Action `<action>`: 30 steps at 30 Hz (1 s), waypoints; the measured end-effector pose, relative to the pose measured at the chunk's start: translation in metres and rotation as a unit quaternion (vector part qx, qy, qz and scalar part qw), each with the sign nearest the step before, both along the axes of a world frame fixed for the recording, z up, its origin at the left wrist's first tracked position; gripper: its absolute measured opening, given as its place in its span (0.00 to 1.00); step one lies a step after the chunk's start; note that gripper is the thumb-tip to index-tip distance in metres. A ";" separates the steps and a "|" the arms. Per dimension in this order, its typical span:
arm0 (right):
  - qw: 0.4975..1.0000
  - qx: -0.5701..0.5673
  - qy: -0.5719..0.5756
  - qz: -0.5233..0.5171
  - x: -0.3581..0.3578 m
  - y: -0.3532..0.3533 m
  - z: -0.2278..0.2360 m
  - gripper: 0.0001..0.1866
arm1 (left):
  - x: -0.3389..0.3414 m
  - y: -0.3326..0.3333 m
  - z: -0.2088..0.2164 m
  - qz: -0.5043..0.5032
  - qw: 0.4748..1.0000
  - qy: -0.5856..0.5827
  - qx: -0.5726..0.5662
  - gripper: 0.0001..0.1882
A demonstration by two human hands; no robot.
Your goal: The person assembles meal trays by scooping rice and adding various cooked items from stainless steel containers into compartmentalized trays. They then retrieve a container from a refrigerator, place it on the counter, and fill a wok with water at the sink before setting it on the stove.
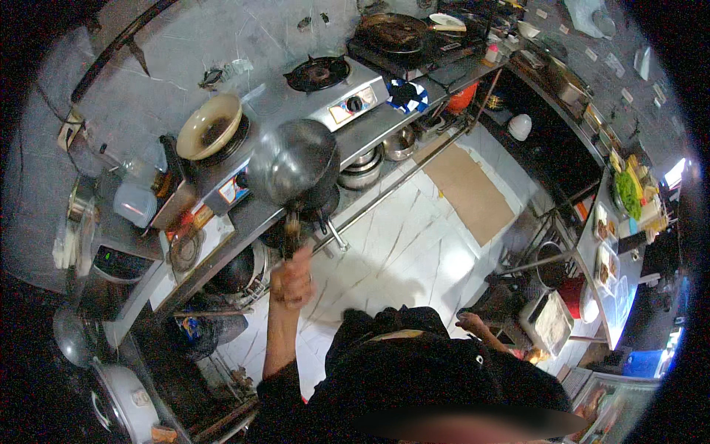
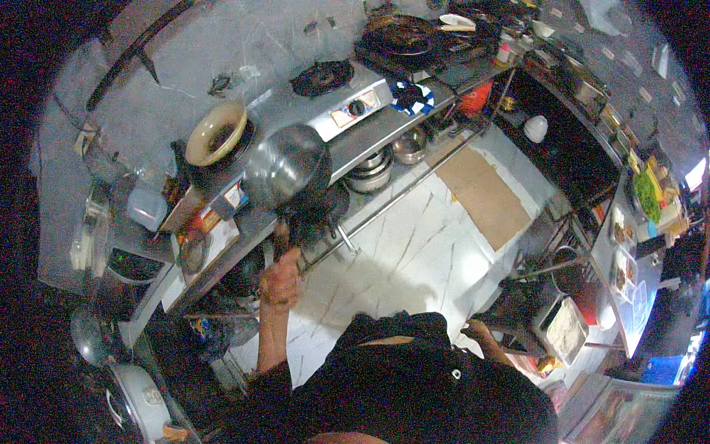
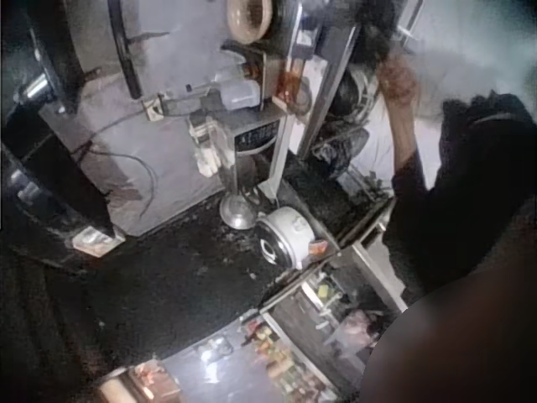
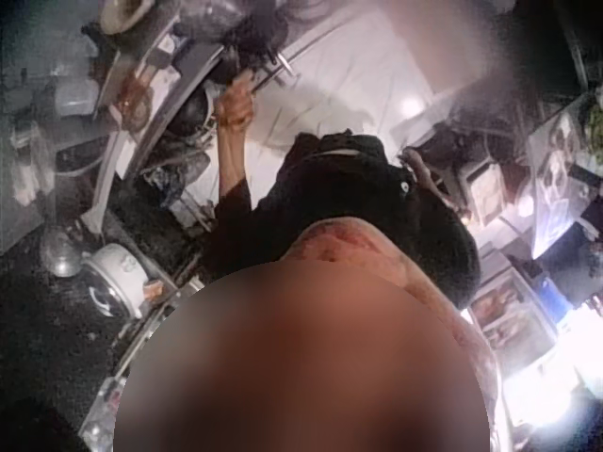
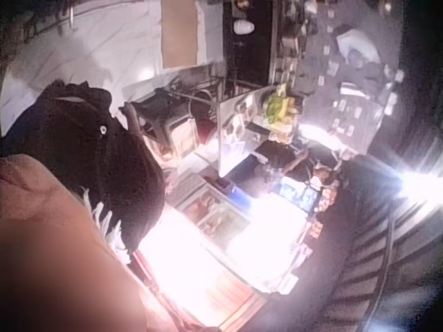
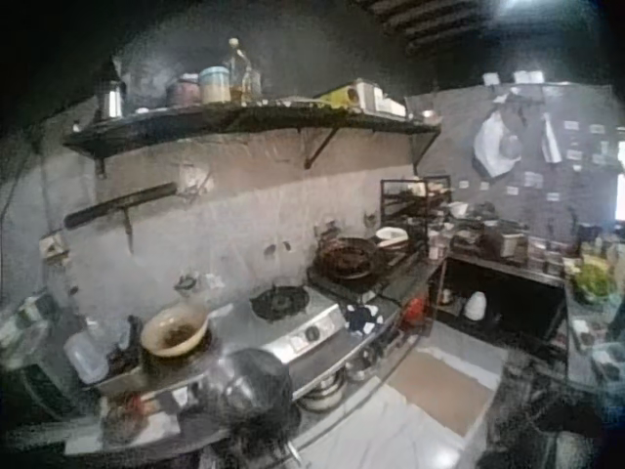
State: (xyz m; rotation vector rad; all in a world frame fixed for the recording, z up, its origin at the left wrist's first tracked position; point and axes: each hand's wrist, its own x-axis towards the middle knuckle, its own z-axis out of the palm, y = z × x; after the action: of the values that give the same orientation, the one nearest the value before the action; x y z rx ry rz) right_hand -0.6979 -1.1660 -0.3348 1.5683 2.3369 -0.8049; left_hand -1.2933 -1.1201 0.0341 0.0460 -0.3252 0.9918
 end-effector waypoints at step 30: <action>0.955 0.197 0.224 0.002 -0.467 0.584 0.306 0.14 | -0.095 0.491 0.019 0.039 0.991 0.091 -0.089 0.07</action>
State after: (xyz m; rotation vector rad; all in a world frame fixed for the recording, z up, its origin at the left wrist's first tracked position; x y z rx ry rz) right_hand -1.1647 -0.5824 -0.0291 1.6621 2.9791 -0.7983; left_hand -1.3885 -0.6288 0.0535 -0.0130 -0.0662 1.0833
